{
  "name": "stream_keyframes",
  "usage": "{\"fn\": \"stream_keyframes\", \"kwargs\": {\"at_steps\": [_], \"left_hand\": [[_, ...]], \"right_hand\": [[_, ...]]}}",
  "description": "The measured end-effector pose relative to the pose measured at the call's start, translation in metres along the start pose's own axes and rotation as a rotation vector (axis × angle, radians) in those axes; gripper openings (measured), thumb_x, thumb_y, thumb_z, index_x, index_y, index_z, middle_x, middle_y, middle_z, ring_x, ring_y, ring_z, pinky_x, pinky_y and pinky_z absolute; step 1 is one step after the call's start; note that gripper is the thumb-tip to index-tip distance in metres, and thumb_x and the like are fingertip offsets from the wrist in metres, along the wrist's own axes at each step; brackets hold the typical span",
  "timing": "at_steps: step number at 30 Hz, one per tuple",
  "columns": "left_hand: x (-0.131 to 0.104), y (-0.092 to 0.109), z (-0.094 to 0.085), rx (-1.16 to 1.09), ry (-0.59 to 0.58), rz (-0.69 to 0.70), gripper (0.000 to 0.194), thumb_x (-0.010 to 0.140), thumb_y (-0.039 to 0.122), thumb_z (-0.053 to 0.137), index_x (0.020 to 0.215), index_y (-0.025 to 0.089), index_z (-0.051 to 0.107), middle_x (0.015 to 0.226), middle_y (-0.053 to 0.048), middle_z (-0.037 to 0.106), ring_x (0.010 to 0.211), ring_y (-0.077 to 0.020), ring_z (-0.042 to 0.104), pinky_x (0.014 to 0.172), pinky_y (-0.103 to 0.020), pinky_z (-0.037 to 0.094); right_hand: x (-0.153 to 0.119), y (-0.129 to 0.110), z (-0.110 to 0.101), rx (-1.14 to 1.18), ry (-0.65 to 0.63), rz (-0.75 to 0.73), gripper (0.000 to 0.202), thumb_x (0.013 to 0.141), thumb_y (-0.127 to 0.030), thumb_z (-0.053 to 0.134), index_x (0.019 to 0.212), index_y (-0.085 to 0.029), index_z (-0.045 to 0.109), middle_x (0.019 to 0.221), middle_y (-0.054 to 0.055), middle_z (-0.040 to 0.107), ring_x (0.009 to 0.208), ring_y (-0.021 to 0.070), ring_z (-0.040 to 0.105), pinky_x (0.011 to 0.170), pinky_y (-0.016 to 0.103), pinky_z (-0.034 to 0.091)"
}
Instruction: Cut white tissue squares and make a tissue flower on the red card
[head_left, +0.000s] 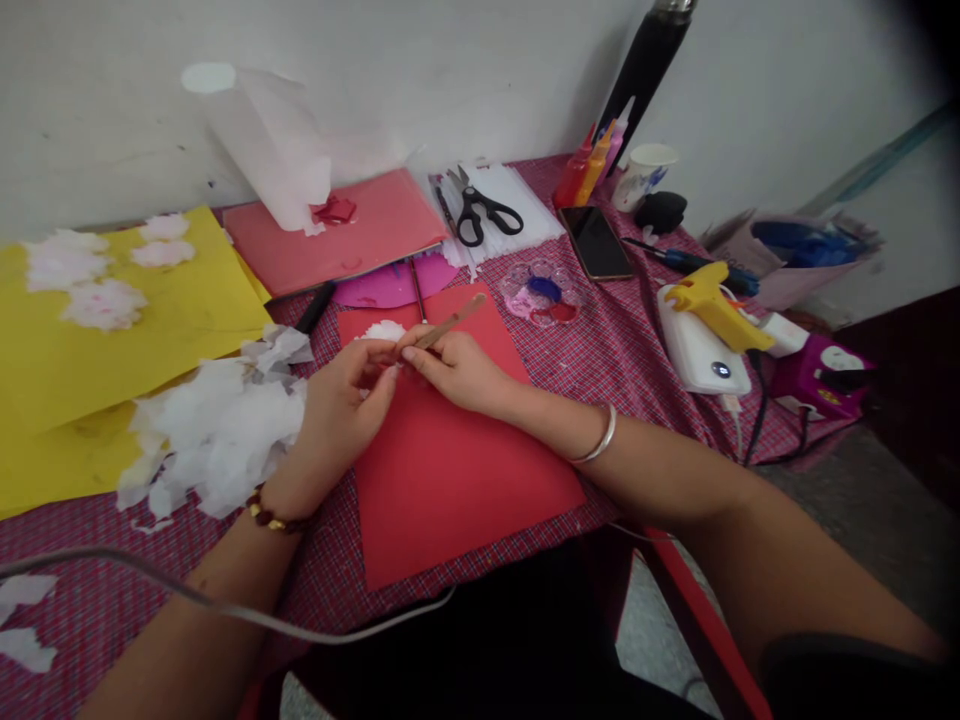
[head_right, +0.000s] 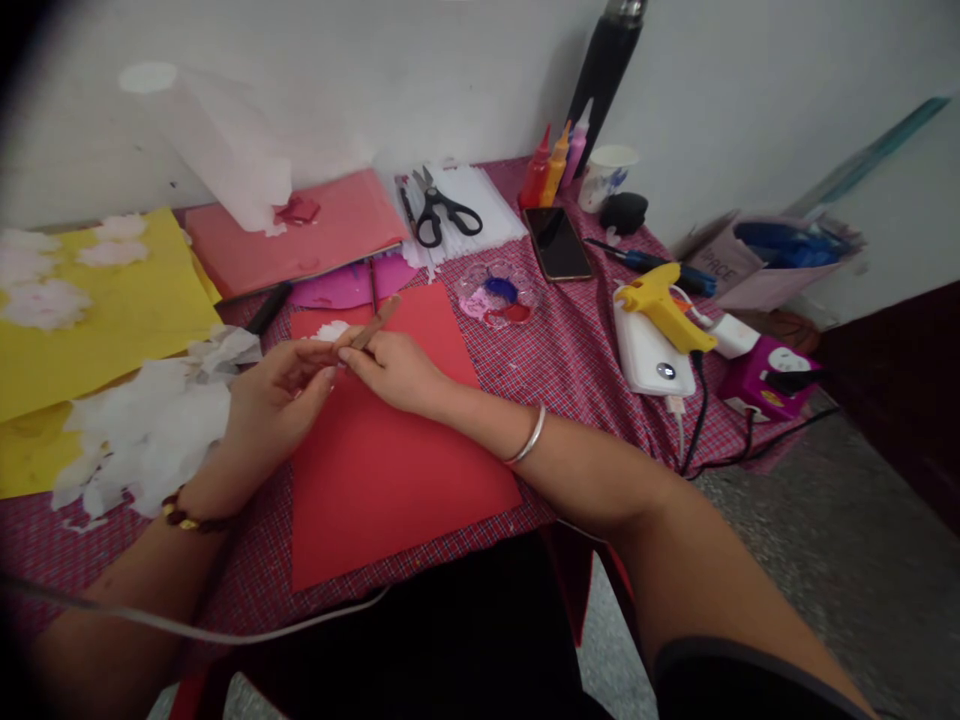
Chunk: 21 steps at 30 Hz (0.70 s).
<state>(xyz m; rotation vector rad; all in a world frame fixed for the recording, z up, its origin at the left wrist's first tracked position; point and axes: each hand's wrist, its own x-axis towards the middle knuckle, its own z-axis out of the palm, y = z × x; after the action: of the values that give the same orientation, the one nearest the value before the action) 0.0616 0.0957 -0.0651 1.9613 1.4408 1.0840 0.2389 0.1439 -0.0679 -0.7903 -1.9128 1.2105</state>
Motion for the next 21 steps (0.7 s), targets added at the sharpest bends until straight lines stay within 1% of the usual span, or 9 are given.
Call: {"fn": "stream_keyframes", "kwargs": {"at_steps": [5, 8, 13, 15, 17, 21], "left_hand": [[0.0, 0.002, -0.001, 0.066, 0.021, 0.017, 0.021, 0.088, 0.026, 0.059, 0.107, 0.022, 0.066, 0.095, -0.004, 0.075, 0.078, -0.017, 0.069, 0.069, -0.029, 0.053], [-0.001, 0.005, -0.002, 0.104, 0.013, 0.016, 0.021, 0.088, 0.025, 0.058, 0.108, 0.021, 0.066, 0.088, -0.003, 0.075, 0.07, -0.0155, 0.067, 0.064, -0.027, 0.05], [-0.004, 0.013, -0.001, 0.163, -0.005, 0.007, 0.027, 0.089, 0.025, 0.057, 0.115, 0.022, 0.064, 0.082, -0.001, 0.074, 0.059, -0.0138, 0.063, 0.058, -0.027, 0.045], [-0.005, 0.016, 0.0, 0.202, -0.003, 0.01, 0.031, 0.088, 0.024, 0.058, 0.118, 0.022, 0.063, 0.083, -0.001, 0.073, 0.059, -0.0137, 0.062, 0.057, -0.027, 0.044], [-0.005, 0.018, 0.001, 0.216, -0.006, 0.013, 0.033, 0.086, 0.022, 0.059, 0.119, 0.022, 0.063, 0.087, -0.002, 0.074, 0.063, -0.0144, 0.063, 0.058, -0.027, 0.045], [-0.004, 0.018, 0.002, 0.204, -0.018, 0.01, 0.032, 0.086, 0.022, 0.058, 0.118, 0.022, 0.062, 0.093, -0.003, 0.074, 0.069, -0.0159, 0.066, 0.061, -0.028, 0.047]], "right_hand": [[-0.001, 0.001, 0.0, -0.032, -0.012, 0.034, 0.02, 0.098, -0.026, 0.044, 0.086, -0.017, 0.058, 0.09, 0.005, 0.063, 0.085, 0.016, 0.058, 0.082, 0.03, 0.045], [-0.001, 0.0, -0.001, -0.037, -0.017, 0.045, 0.019, 0.098, -0.026, 0.045, 0.089, -0.017, 0.059, 0.09, 0.005, 0.064, 0.087, 0.0167, 0.058, 0.085, 0.031, 0.046], [0.0, 0.003, -0.001, -0.029, -0.008, 0.04, 0.019, 0.097, -0.025, 0.045, 0.087, -0.018, 0.06, 0.091, 0.005, 0.064, 0.089, 0.0167, 0.059, 0.087, 0.031, 0.047], [0.0, 0.005, 0.0, -0.024, -0.005, 0.043, 0.02, 0.097, -0.025, 0.045, 0.086, -0.017, 0.06, 0.089, 0.005, 0.064, 0.087, 0.0163, 0.059, 0.086, 0.031, 0.047], [0.001, 0.007, 0.001, -0.012, -0.002, 0.04, 0.02, 0.097, -0.026, 0.045, 0.086, -0.017, 0.06, 0.088, 0.005, 0.063, 0.086, 0.0164, 0.06, 0.085, 0.031, 0.047], [0.001, 0.009, 0.001, -0.004, -0.01, 0.04, 0.02, 0.097, -0.026, 0.045, 0.087, -0.017, 0.06, 0.09, 0.005, 0.065, 0.087, 0.0166, 0.06, 0.085, 0.031, 0.047]]}}
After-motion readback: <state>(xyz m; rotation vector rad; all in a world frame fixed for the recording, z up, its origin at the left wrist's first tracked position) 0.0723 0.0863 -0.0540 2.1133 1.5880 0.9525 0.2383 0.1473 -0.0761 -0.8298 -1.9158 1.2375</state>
